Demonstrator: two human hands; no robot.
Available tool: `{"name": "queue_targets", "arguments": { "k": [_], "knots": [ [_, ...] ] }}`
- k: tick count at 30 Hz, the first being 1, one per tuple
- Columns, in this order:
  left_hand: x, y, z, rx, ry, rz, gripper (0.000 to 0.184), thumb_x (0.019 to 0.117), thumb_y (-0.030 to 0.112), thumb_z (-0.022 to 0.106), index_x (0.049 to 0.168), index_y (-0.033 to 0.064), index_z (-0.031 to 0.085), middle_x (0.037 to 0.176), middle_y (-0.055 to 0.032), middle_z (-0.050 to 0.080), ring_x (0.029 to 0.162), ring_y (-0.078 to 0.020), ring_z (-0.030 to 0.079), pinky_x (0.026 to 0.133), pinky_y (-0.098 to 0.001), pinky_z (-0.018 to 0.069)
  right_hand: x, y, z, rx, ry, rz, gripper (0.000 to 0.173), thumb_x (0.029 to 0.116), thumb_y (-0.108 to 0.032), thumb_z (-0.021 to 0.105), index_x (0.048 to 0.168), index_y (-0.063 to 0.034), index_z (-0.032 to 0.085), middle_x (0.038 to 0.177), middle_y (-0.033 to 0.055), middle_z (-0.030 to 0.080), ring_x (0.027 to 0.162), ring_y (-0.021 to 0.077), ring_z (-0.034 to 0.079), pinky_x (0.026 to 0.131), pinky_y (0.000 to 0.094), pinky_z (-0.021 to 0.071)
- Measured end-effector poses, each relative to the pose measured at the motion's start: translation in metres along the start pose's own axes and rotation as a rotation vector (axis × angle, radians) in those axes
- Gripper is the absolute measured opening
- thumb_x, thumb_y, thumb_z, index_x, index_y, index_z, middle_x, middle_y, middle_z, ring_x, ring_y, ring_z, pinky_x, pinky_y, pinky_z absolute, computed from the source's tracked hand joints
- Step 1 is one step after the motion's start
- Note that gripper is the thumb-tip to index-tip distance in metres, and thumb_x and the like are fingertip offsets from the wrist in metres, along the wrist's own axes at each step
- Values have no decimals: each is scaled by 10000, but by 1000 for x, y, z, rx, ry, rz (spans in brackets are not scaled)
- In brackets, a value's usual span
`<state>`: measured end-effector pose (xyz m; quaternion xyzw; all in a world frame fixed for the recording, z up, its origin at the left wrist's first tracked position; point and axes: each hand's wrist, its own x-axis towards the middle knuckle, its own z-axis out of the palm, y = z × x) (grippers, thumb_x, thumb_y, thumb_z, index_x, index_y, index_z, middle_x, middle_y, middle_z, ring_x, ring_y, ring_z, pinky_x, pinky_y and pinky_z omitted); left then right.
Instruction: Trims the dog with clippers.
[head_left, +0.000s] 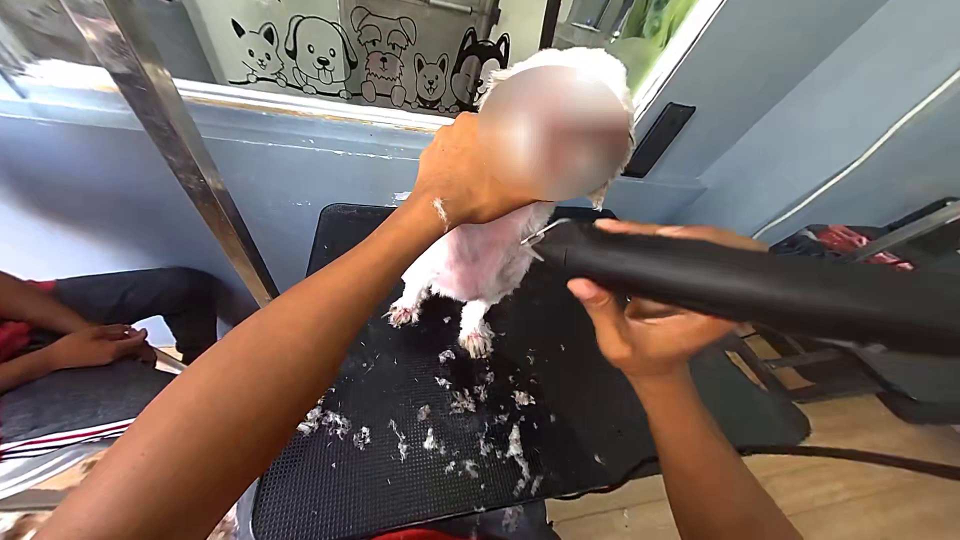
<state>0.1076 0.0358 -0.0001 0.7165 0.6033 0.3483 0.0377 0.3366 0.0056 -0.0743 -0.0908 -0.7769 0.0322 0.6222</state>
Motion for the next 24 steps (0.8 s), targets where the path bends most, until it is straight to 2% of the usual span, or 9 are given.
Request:
{"name": "queue_targets", "arguments": {
  "k": [4,6,8,11,14,17,20,22,24],
  "knots": [
    [3,-1,1,-2,-2,27,730,676,711,729,1130,142,670,1030,-109,703,1000,-306,680,739,-583,514,7,8,11,2,-41,16,625,797,-147,885,1279,-49,500,1207,37,687,1147,187,687,1027,402,581],
    [4,-3,1,-7,-2,33,719,671,708,729,1109,141,674,1022,-108,701,992,-304,678,733,-581,510,2,10,16,70,-96,63,601,792,-125,883,1254,-21,514,1186,81,693,1141,228,692,1024,431,583],
    [3,-7,2,-27,7,31,728,654,713,736,1102,143,680,1011,-101,703,978,-292,679,728,-575,506,-8,11,20,128,-143,112,605,785,-119,884,1250,-23,509,1175,100,701,1130,253,700,1017,456,589],
    [2,-17,4,-89,27,42,790,647,728,762,1191,164,663,1073,-83,712,1035,-263,679,803,-573,528,-29,12,23,198,-239,198,622,773,-131,900,1267,-26,536,1165,90,720,1097,220,711,991,424,603],
    [5,-31,12,-167,74,109,764,642,739,777,1184,210,678,1063,-18,719,1041,-185,679,831,-522,547,-42,15,18,327,-365,303,605,779,-123,897,1274,-27,564,1184,102,716,1110,231,705,1002,420,598],
    [7,-35,11,-180,77,161,703,674,725,771,1147,211,695,1047,-15,720,1036,-186,679,827,-520,543,-25,20,9,359,-199,259,592,792,-152,890,1276,-97,554,1181,98,729,1110,288,712,989,481,600],
    [4,-32,8,-138,50,155,692,694,714,753,1159,204,693,1063,-35,722,1049,-213,677,831,-546,531,9,31,3,264,28,81,599,837,-152,850,1305,-137,476,1214,64,708,1136,279,697,1001,483,586],
    [5,-29,8,-114,49,155,658,699,684,743,1137,195,693,1043,-39,720,1024,-218,677,807,-546,519,24,42,3,241,62,-36,629,829,-111,849,1316,-116,451,1226,78,695,1153,285,687,1012,495,578],
    [5,-27,8,-103,52,151,648,696,652,735,1135,177,692,1046,-54,720,1023,-227,678,800,-548,514,29,45,5,240,17,-69,636,812,-97,860,1307,-100,461,1219,90,695,1151,282,688,1010,490,581]
  ]
}}
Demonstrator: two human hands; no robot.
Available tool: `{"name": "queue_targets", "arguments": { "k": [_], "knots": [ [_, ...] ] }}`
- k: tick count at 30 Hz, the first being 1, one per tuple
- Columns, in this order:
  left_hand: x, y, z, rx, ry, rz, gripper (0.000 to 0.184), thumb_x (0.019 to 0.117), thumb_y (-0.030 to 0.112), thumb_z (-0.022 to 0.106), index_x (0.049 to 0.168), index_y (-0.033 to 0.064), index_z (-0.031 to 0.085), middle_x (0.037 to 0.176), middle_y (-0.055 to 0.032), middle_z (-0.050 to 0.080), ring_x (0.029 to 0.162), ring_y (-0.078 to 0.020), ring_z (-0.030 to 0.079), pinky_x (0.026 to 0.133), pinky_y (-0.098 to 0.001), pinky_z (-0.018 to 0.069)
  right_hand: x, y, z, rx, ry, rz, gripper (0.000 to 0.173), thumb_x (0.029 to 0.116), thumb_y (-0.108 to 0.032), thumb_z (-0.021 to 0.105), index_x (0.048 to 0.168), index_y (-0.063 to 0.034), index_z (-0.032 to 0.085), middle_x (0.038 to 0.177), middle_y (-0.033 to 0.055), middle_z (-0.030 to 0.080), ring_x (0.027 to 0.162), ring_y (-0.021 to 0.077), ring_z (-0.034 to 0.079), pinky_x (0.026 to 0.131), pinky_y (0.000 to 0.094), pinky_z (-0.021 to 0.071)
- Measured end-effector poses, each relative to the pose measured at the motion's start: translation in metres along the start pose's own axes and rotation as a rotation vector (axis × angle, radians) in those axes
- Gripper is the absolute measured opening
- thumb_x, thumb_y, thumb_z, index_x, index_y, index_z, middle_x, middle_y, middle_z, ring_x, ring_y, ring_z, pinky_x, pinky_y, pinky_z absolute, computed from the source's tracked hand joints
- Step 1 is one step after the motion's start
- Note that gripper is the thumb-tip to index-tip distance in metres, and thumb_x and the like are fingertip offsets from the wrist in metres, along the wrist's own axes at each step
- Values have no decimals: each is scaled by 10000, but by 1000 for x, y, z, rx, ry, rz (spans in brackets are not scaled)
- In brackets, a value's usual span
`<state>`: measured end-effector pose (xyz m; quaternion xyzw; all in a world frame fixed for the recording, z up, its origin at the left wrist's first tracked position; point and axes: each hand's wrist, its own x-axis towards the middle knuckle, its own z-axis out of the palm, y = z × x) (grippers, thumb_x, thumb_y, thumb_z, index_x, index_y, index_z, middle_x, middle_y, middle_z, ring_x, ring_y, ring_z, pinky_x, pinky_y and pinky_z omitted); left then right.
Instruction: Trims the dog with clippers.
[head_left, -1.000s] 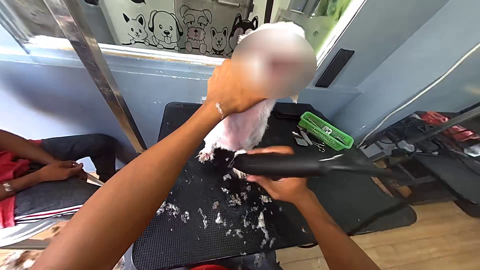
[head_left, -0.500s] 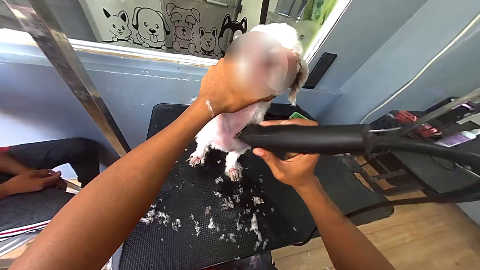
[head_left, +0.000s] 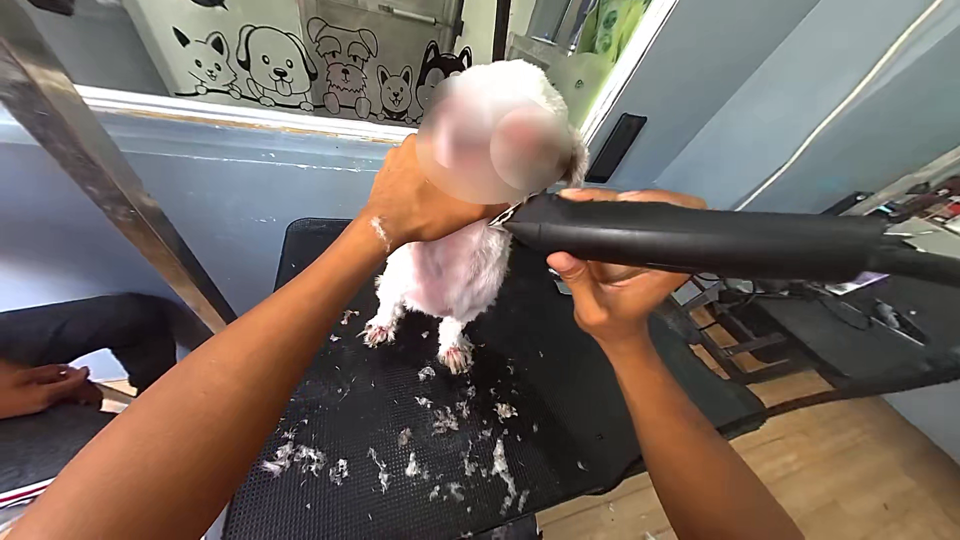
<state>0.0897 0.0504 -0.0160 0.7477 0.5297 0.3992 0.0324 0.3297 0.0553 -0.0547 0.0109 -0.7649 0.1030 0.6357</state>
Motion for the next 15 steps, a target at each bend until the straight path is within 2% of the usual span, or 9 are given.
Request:
{"name": "queue_targets", "arguments": {
  "k": [3,6,9,12,15],
  "knots": [
    [-1,4,-1,3,-1,-33,677,676,685,743,1107,165,699,1037,-67,717,1017,-239,674,798,-550,506,-8,-4,5,16,-69,44,631,799,-89,871,1295,-113,481,1217,91,700,1156,280,689,1018,479,581],
    [-1,0,2,-13,19,-64,741,645,749,756,1132,194,695,1041,-36,722,1032,-208,680,821,-534,531,-22,-9,9,31,-105,124,639,795,-97,877,1298,-93,482,1205,105,712,1137,280,700,1010,468,587],
    [0,-3,5,-7,47,-48,720,660,765,736,1115,209,700,1033,-19,721,1023,-195,678,810,-526,527,-31,-19,16,61,-138,214,600,802,-69,864,1262,-69,478,1198,119,710,1142,285,698,1020,456,586],
    [-1,0,4,6,50,-68,766,650,767,738,1150,188,688,1059,-44,719,1045,-221,674,827,-545,524,-43,-28,20,21,-229,269,603,782,-95,887,1254,-28,519,1164,110,722,1105,252,713,996,440,602],
    [-2,12,4,43,57,-117,766,637,763,737,1120,170,692,1028,-72,721,1008,-262,688,775,-573,532,-52,-32,16,6,-282,330,577,767,-143,908,1232,-24,587,1143,97,734,1065,222,724,966,415,617]
  ]
}}
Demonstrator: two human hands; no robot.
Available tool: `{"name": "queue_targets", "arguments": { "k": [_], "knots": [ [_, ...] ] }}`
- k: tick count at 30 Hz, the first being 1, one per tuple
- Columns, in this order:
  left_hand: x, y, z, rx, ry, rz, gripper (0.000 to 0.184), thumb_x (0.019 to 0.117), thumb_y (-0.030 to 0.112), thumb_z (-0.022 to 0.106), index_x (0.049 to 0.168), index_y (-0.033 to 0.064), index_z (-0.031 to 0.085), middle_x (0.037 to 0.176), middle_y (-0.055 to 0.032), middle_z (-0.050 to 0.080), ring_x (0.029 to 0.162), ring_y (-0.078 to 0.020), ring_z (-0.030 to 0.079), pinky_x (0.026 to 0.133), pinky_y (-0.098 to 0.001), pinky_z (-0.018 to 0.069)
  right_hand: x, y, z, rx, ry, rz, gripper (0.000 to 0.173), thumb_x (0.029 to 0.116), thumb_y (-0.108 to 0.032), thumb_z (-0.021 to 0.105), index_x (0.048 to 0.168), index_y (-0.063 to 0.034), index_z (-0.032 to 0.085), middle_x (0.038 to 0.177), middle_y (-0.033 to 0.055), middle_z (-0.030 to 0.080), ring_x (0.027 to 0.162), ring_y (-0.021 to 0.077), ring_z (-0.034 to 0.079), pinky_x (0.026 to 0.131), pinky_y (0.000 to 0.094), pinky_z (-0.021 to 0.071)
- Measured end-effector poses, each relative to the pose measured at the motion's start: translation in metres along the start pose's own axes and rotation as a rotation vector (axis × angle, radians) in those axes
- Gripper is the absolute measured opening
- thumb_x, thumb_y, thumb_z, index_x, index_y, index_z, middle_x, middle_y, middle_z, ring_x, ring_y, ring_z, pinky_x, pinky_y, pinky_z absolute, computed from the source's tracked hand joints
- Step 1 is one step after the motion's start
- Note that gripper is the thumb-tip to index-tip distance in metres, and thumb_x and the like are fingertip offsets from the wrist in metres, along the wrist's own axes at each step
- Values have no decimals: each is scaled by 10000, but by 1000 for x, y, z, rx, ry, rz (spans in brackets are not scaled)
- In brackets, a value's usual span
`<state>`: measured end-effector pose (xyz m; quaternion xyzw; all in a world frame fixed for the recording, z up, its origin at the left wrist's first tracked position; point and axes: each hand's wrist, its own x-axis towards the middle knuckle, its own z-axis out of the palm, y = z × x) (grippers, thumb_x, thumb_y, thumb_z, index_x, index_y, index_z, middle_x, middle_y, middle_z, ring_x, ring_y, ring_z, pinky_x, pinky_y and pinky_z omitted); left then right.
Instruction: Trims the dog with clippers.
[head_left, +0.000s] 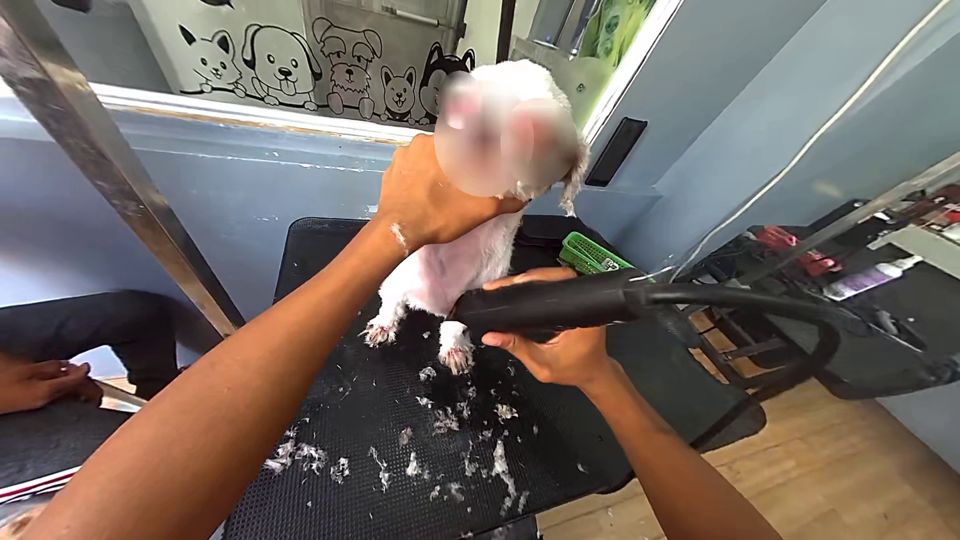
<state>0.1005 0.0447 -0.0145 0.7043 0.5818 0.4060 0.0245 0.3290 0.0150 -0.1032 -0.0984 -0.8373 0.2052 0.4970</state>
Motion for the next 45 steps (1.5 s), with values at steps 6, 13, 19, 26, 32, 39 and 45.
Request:
{"name": "queue_targets", "arguments": {
  "k": [6,13,19,26,32,39,45],
  "knots": [
    [4,35,-5,122,-62,43,686,651,707,744,1044,147,689,952,-91,709,922,-301,694,688,-559,525,-19,-2,0,20,193,87,630,763,-122,910,1279,-99,550,1186,73,719,1111,253,707,972,442,610],
    [30,52,-15,43,-476,505,922,734,543,847,1434,47,508,1467,-206,503,1349,-318,508,1108,-491,426,-49,-29,-14,7,301,257,551,831,-228,865,1299,-165,581,1181,49,730,1054,219,728,897,370,638],
    [48,42,-8,-403,-630,814,873,713,173,866,1449,-14,435,1276,-76,622,1200,-64,573,1053,-221,454,-53,-54,-18,-54,369,267,570,816,-267,876,1298,-202,577,1167,14,743,1043,190,737,878,324,641],
    [40,46,32,-311,-306,660,864,605,427,876,1324,54,575,1135,-39,694,1069,-128,652,907,-374,541,-47,-62,1,-181,426,161,661,778,-199,898,1339,-235,552,1209,-23,715,1095,191,715,931,360,630],
    [42,59,33,-106,-244,379,733,574,578,816,1149,155,650,952,-31,692,920,-233,678,709,-532,527,-31,-59,6,-344,443,-18,662,811,-224,879,1356,-248,505,1251,-58,672,1155,176,682,993,391,604],
    [42,57,26,-98,-274,326,637,610,519,800,1081,115,656,940,-62,676,918,-256,666,708,-528,503,6,-54,-23,-569,441,-117,605,873,-222,829,1334,-83,462,1270,-7,646,1191,146,650,1036,377,562],
    [42,55,27,-115,-248,239,679,570,592,817,1049,137,660,941,-47,670,926,-235,656,717,-511,500,18,-43,-13,-628,357,-50,514,844,-199,854,1227,-6,571,1185,77,691,1156,174,676,1027,397,570]
  ]
}}
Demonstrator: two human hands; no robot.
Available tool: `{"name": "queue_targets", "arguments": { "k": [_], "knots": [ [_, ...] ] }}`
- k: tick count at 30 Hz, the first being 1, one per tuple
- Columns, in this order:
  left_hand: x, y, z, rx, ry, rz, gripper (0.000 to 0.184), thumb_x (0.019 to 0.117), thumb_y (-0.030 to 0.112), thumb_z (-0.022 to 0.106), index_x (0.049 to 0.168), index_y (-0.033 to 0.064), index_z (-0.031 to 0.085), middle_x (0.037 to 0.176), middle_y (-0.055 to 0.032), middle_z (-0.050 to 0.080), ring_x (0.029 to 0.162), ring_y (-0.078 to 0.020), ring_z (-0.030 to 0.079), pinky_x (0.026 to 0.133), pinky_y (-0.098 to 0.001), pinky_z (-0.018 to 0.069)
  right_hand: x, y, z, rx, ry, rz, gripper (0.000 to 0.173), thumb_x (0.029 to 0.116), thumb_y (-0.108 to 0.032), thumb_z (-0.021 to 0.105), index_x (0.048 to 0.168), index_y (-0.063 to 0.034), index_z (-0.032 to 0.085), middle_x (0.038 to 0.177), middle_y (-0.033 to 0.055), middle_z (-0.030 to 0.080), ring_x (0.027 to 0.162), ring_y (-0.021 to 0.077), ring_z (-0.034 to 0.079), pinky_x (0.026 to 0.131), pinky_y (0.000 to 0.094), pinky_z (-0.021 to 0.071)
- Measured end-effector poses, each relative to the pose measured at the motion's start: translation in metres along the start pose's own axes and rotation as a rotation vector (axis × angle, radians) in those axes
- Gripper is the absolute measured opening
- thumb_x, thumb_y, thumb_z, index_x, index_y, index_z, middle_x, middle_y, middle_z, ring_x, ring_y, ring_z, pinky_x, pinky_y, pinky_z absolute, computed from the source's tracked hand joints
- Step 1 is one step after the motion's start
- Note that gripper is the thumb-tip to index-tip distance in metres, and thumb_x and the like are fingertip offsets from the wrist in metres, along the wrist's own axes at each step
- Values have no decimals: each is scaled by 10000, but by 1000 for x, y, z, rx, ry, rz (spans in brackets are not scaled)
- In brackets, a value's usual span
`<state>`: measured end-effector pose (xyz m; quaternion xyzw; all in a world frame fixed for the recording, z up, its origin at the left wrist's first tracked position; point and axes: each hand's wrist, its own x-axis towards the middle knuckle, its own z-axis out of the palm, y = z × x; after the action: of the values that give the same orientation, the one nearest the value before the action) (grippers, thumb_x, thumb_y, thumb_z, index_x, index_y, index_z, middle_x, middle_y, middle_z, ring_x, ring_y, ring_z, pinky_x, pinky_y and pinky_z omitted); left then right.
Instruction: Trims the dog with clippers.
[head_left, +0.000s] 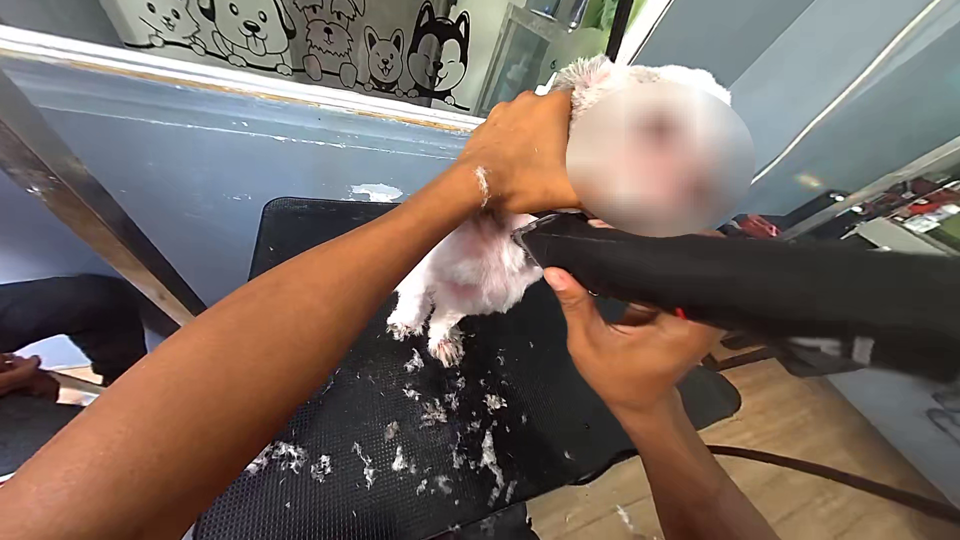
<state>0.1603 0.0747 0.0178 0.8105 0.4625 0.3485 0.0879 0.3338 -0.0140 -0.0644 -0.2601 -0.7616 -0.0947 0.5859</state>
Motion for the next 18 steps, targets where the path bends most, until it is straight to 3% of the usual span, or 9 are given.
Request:
{"name": "queue_targets", "arguments": {
  "k": [5,10,13,16,18],
  "knots": [
    [-1,-1,1,13,18,-3,699,558,613,803,1057,146,657,950,-36,669,928,-222,652,722,-499,494,-10,-2,4,42,-108,145,466,832,-229,866,1175,-53,605,1039,47,725,979,165,731,854,421,644],
    [1,-2,1,24,14,-23,665,573,605,799,1017,131,653,913,-52,663,905,-246,657,701,-514,501,-35,-4,3,329,-313,176,539,829,-214,865,1259,-70,574,1165,44,715,1080,172,708,958,386,616],
    [2,0,1,27,10,-29,654,582,617,795,1001,135,654,901,-50,661,895,-250,657,694,-517,496,-24,1,-3,286,-120,82,574,839,-215,861,1295,-136,522,1197,-17,698,1112,153,696,987,379,600],
    [1,1,0,12,3,-42,610,634,554,783,1020,99,652,925,-84,662,913,-283,657,698,-539,494,-1,12,-8,85,93,-14,580,853,-189,845,1296,-95,483,1204,-10,670,1128,151,680,989,398,590],
    [1,0,0,6,-4,-47,631,643,533,787,1061,83,645,960,-103,665,940,-295,655,717,-550,497,0,16,-5,45,104,-16,579,861,-183,839,1297,-69,475,1196,8,668,1122,150,682,970,397,602]
  ]
}}
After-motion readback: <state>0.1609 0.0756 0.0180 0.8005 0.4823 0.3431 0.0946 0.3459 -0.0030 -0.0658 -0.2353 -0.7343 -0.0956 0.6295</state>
